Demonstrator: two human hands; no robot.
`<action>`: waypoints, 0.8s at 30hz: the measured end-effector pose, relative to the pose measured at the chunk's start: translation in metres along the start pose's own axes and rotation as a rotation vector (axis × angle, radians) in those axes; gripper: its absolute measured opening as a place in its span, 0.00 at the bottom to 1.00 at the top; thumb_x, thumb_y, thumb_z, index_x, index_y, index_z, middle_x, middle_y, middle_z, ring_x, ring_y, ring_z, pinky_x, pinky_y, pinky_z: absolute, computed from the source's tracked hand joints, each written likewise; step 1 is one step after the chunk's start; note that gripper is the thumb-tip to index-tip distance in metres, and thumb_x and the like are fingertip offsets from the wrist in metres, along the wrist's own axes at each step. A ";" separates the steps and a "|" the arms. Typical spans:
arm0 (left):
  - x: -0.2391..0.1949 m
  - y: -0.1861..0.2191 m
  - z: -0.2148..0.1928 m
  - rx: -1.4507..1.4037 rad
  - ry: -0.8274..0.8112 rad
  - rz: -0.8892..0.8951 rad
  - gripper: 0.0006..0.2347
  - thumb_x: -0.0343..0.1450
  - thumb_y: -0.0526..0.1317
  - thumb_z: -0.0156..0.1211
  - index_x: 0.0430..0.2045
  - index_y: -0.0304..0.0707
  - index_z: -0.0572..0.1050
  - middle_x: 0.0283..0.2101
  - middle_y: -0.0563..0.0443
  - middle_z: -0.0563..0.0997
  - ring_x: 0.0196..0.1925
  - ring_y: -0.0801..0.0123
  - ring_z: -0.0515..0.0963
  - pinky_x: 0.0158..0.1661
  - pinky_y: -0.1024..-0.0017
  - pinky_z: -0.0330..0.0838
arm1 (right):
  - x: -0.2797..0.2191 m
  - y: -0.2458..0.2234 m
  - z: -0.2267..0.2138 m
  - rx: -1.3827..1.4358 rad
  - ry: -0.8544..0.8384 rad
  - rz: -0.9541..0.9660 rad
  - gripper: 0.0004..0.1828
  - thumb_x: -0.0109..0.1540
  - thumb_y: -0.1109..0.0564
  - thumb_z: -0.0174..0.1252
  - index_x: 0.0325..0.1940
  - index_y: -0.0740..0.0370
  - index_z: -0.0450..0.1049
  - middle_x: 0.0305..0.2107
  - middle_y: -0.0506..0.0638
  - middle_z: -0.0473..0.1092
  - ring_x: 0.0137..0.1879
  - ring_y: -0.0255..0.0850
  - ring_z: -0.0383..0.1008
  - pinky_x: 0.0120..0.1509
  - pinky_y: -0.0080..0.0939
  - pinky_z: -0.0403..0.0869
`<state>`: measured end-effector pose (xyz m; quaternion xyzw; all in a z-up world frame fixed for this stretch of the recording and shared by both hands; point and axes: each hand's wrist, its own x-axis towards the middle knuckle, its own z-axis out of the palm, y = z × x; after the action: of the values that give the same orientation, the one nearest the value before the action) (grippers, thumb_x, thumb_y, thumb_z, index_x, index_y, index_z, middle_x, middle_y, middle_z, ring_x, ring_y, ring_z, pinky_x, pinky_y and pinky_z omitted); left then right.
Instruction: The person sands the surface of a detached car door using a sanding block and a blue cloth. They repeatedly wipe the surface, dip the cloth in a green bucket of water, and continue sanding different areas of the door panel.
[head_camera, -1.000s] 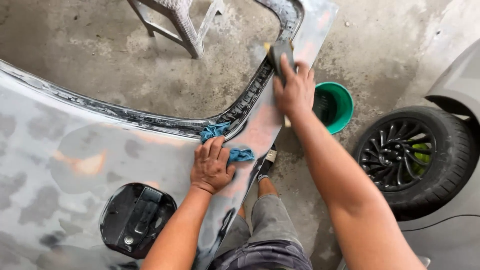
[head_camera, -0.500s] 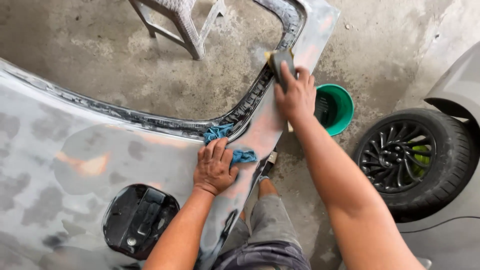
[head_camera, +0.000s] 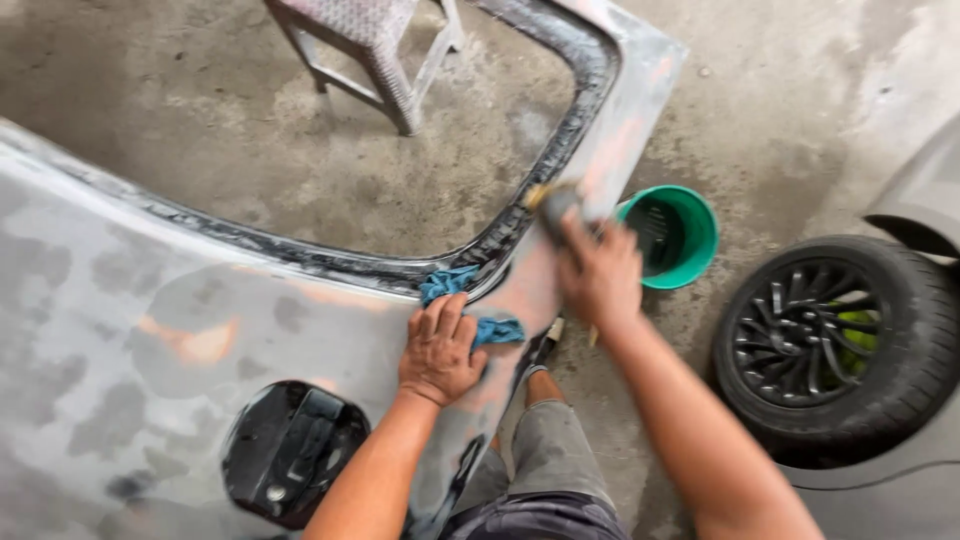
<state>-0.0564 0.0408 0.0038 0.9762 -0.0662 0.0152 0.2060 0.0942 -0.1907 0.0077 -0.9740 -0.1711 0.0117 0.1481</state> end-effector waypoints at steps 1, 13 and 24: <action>0.000 0.000 -0.001 0.017 -0.011 -0.009 0.17 0.61 0.47 0.60 0.40 0.41 0.73 0.63 0.45 0.69 0.67 0.53 0.64 0.62 0.53 0.56 | 0.032 0.009 0.003 0.022 -0.006 -0.003 0.35 0.57 0.49 0.63 0.70 0.44 0.69 0.57 0.65 0.66 0.60 0.63 0.66 0.55 0.63 0.70; 0.007 0.006 -0.009 -0.019 -0.004 -0.001 0.18 0.60 0.46 0.64 0.40 0.39 0.73 0.63 0.44 0.69 0.67 0.52 0.64 0.63 0.53 0.56 | -0.041 -0.036 -0.015 0.087 0.058 -0.031 0.35 0.59 0.51 0.64 0.72 0.47 0.69 0.59 0.61 0.63 0.61 0.61 0.66 0.62 0.58 0.69; 0.134 0.051 0.039 -0.042 -0.124 0.021 0.28 0.63 0.45 0.63 0.60 0.42 0.69 0.71 0.39 0.60 0.73 0.45 0.56 0.65 0.48 0.52 | 0.089 0.031 0.000 0.063 -0.011 0.116 0.34 0.60 0.50 0.63 0.72 0.45 0.67 0.58 0.61 0.63 0.61 0.61 0.63 0.56 0.62 0.67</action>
<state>0.0693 -0.0374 -0.0045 0.9699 -0.0894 -0.0447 0.2219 0.1885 -0.1884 0.0016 -0.9771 -0.1148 0.0311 0.1767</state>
